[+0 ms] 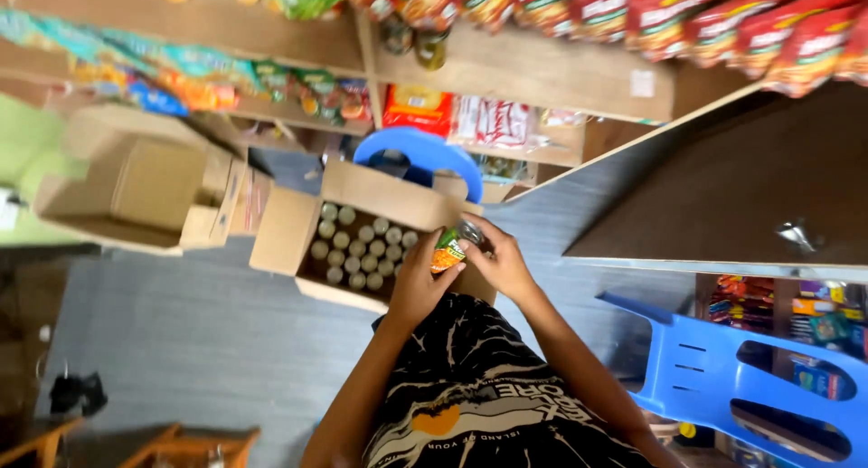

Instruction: The person stocks and organizes canned goods onto a retail shelf from a cardboard box.

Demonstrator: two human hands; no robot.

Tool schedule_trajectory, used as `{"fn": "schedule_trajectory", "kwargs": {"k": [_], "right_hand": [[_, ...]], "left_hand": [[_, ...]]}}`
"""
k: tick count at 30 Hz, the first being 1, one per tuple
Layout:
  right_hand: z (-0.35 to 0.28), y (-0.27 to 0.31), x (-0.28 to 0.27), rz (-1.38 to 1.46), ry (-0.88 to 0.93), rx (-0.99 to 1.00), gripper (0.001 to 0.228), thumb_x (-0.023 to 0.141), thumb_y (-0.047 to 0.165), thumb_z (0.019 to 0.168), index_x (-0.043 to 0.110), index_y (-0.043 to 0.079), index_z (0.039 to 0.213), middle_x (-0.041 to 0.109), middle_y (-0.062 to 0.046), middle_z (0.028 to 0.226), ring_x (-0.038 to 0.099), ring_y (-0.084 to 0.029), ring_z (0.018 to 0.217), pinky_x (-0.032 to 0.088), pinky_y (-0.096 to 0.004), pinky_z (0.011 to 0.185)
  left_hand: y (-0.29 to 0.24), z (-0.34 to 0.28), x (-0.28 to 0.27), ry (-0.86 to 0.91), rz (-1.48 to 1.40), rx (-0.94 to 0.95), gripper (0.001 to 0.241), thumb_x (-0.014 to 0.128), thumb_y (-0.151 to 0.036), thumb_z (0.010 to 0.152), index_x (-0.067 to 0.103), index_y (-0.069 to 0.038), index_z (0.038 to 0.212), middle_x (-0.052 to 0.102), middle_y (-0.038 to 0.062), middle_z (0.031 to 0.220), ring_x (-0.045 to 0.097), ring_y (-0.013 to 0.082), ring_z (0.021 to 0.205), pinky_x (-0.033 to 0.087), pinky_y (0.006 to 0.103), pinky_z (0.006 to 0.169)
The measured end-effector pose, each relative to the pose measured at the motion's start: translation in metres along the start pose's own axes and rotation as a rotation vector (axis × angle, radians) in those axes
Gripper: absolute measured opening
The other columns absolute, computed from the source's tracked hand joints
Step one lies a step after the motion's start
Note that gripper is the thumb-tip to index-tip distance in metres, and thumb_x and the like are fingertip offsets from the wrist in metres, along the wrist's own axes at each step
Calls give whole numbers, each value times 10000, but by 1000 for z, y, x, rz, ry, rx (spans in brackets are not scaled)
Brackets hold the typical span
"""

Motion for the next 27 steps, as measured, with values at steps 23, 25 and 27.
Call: {"fn": "schedule_trajectory", "kwargs": {"k": [23,25,27], "right_hand": [[-30,69,-105,392,-332,-14,456,748,92,931,613,-41,1346,732,-60,1017,669,-85,903,566,-249,758],[-30,74,-113,331,-339,-44,463,723,96,961,598,-53,1381,734,-74,1084,665,-96,959,566,-259,826],[-32,84,-117,266,-347,-79,470,698,100,991,583,-66,1415,736,-89,1150,661,-108,1014,565,-268,895]], "left_hand": [[-112,76,18,130,-341,104,910,913,-122,768,420,32,1516,629,215,1395,669,261,1231,558,382,1013],[-114,79,19,148,-443,56,906,902,-112,787,405,40,1529,620,207,1406,663,245,1234,568,375,1027],[-116,80,18,162,-548,14,903,892,-101,806,389,49,1541,610,200,1417,656,228,1237,579,368,1041]]}}
Point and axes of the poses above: each hand's wrist, its own z-axis towards the middle knuckle, its own x-axis out of the palm, y = z × x, the point moved 10 cm from there along z, towards the middle knuckle
